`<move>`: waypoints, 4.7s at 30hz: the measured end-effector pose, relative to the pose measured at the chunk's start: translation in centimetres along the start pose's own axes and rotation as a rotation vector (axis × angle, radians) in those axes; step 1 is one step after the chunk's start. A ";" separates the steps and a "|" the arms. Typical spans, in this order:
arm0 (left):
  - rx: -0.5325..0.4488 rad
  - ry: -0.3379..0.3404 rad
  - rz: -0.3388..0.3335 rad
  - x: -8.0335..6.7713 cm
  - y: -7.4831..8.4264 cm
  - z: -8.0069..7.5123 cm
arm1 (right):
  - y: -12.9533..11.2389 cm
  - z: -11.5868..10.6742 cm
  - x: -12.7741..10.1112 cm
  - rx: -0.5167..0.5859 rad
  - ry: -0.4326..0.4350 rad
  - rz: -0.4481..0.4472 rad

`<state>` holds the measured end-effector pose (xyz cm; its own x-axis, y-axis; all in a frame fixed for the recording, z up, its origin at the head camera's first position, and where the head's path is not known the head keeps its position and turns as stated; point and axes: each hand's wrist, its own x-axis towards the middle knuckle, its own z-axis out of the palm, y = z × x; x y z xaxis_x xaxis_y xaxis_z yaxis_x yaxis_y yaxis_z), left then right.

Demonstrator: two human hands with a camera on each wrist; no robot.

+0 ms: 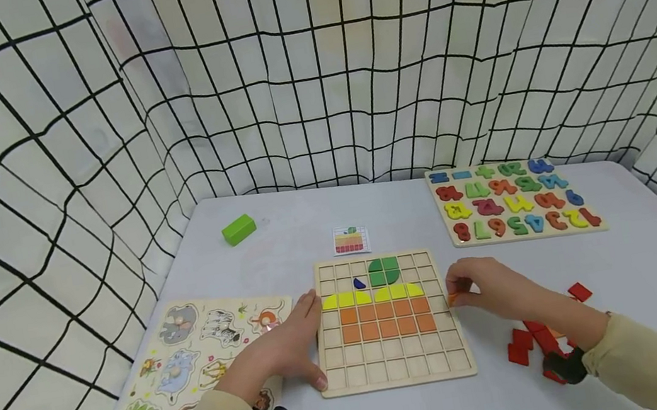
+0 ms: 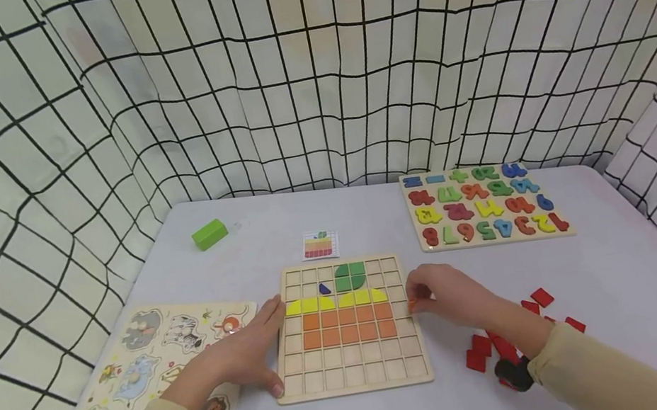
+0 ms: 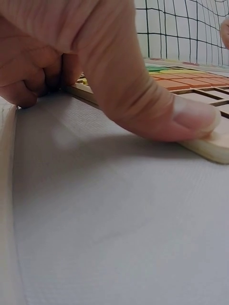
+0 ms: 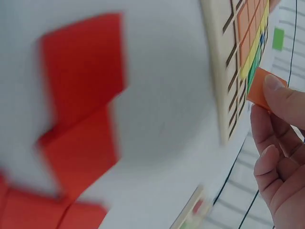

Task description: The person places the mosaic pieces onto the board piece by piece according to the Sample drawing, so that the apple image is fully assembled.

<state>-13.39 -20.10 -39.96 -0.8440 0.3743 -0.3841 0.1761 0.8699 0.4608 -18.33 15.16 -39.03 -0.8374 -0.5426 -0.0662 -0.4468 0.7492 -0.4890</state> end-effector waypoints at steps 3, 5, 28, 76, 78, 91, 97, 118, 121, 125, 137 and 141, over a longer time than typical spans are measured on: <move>-0.004 -0.002 -0.003 -0.1 0.1 0.0 | -1.7 1.2 1.8 0.055 -0.024 -0.039; -0.003 -0.002 -0.004 -0.1 0.1 -0.1 | -3.0 2.0 3.1 0.091 -0.043 -0.055; -0.019 0.003 0.037 -0.1 -0.3 -0.1 | -13.0 7.1 11.0 0.110 -0.105 -0.125; -0.002 0.006 -0.001 0.0 0.1 0.2 | -6.5 3.1 5.8 0.055 0.023 0.074; -0.004 0.007 -0.002 0.0 0.2 0.2 | -4.4 2.1 4.2 0.036 0.026 0.083; 0.001 0.009 -0.003 -0.2 0.2 0.1 | 6.2 -1.9 -7.0 0.040 0.013 0.249; 0.010 0.003 -0.015 -0.1 0.4 0.1 | 9.2 -2.1 -10.0 0.045 -0.051 0.258; 0.024 -0.001 -0.017 0.0 0.3 0.1 | 7.8 -2.3 -9.0 -0.003 0.069 0.237; 0.027 -0.001 -0.009 0.1 0.2 0.1 | 6.1 -1.9 -7.2 0.009 0.098 0.216; 0.025 -0.001 -0.006 0.2 0.2 0.2 | 3.2 -0.8 -4.2 0.032 0.104 0.141; -0.008 0.006 0.003 0.1 0.4 0.3 | -6.2 3.9 3.9 0.129 -0.050 -0.093; 0.001 0.009 0.008 0.2 0.3 0.3 | -8.4 5.1 5.8 0.189 -0.069 -0.089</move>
<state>-13.39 -19.65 -40.16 -0.8469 0.3789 -0.3731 0.1837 0.8670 0.4632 -17.84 3.71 -39.76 -0.7706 -0.6333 -0.0715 -0.4461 0.6161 -0.6492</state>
